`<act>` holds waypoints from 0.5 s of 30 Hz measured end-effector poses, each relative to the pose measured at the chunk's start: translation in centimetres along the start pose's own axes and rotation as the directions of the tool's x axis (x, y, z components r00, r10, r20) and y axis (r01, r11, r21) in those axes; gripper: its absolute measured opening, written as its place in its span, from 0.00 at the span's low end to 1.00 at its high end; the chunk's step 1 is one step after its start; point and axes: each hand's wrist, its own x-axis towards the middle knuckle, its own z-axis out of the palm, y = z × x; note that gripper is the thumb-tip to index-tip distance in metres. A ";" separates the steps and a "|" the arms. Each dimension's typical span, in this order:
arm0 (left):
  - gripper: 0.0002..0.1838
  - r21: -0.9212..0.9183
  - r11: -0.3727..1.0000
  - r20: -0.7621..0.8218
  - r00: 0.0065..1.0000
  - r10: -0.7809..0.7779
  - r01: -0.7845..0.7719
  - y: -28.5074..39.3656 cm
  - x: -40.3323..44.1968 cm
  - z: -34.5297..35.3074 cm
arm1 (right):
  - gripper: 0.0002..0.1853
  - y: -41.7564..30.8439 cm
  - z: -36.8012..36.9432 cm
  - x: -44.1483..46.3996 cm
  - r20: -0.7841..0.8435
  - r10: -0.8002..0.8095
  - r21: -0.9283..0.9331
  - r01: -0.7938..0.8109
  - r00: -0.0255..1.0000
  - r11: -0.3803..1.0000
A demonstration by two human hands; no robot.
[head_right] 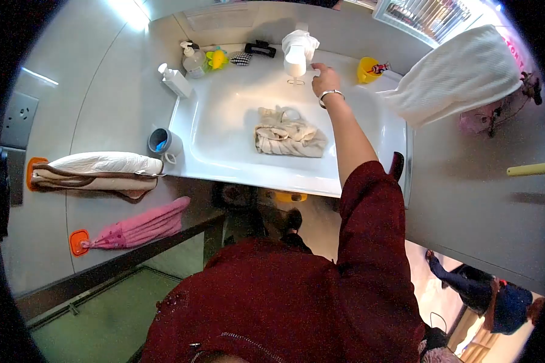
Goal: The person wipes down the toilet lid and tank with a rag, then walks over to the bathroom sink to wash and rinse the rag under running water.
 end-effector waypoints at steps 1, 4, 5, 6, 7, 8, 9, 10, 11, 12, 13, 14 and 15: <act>0.20 0.012 0.998 -0.007 0.998 0.063 -0.063 -0.2 1.2 -0.6 | 0.18 0.0 0.3 -0.4 -0.024 0.013 0.037 -0.013 1.000 0.999; 0.20 0.041 0.960 -0.008 0.961 0.277 -0.276 2.3 4.8 -2.9 | 0.18 2.8 2.0 -2.9 -0.286 0.147 0.160 -0.104 0.947 0.982; 0.17 0.037 0.954 0.034 0.955 0.295 -0.296 9.0 2.6 -3.7 | 0.20 4.8 2.9 -4.1 -0.158 0.153 -0.005 -0.156 0.975 0.988; 0.15 0.031 0.948 0.075 0.947 0.312 -0.315 18.5 -1.4 -4.7 | 0.21 7.2 3.9 -5.2 -0.031 0.176 -0.175 -0.179 0.984 0.968; 0.15 -0.135 0.928 0.120 0.924 0.363 -0.347 22.5 -1.7 -4.8 | 0.22 9.5 5.1 -6.4 0.102 0.210 -0.245 -0.180 0.972 0.953; 0.15 -0.300 0.887 0.165 0.897 0.411 -0.352 26.5 -1.9 -4.9 | 0.23 11.2 6.2 -7.6 0.232 0.247 -0.312 -0.168 0.941 0.935; 0.14 -0.339 0.871 0.209 0.873 0.440 -0.357 30.8 -2.7 -4.9 | 0.23 12.0 7.1 -8.8 0.236 0.264 -0.266 -0.199 0.935 0.943; 0.14 -0.376 0.855 0.254 0.848 0.465 -0.357 34.8 -3.6 -4.8 | 0.23 12.4 7.5 -10.2 0.243 0.285 -0.220 -0.233 0.927 0.947; 0.14 -0.352 0.846 0.287 0.814 0.505 -0.400 38.6 -4.5 -4.5 | 0.23 12.3 7.8 -11.0 0.227 0.253 -0.209 -0.207 0.940 0.956; 0.14 -0.329 0.833 0.317 0.779 0.541 -0.445 41.7 -4.8 -3.9 | 0.22 11.8 8.4 -11.7 0.212 0.219 -0.195 -0.178 0.952 0.964; 0.14 -0.293 0.820 0.330 0.753 0.569 -0.492 44.2 -4.0 -3.0 | 0.22 11.0 9.1 -12.1 0.196 0.183 -0.181 -0.148 0.963 0.972; 0.15 -0.257 0.803 0.343 0.726 0.596 -0.538 46.4 -3.0 -2.0 | 0.23 10.0 9.5 -12.3 0.265 0.180 -0.180 -0.135 0.947 0.974; 0.16 -0.072 0.711 0.278 0.671 0.688 -0.699 48.4 -1.3 -1.0 | 0.25 8.9 9.7 -12.5 0.335 0.174 -0.178 -0.119 0.926 0.977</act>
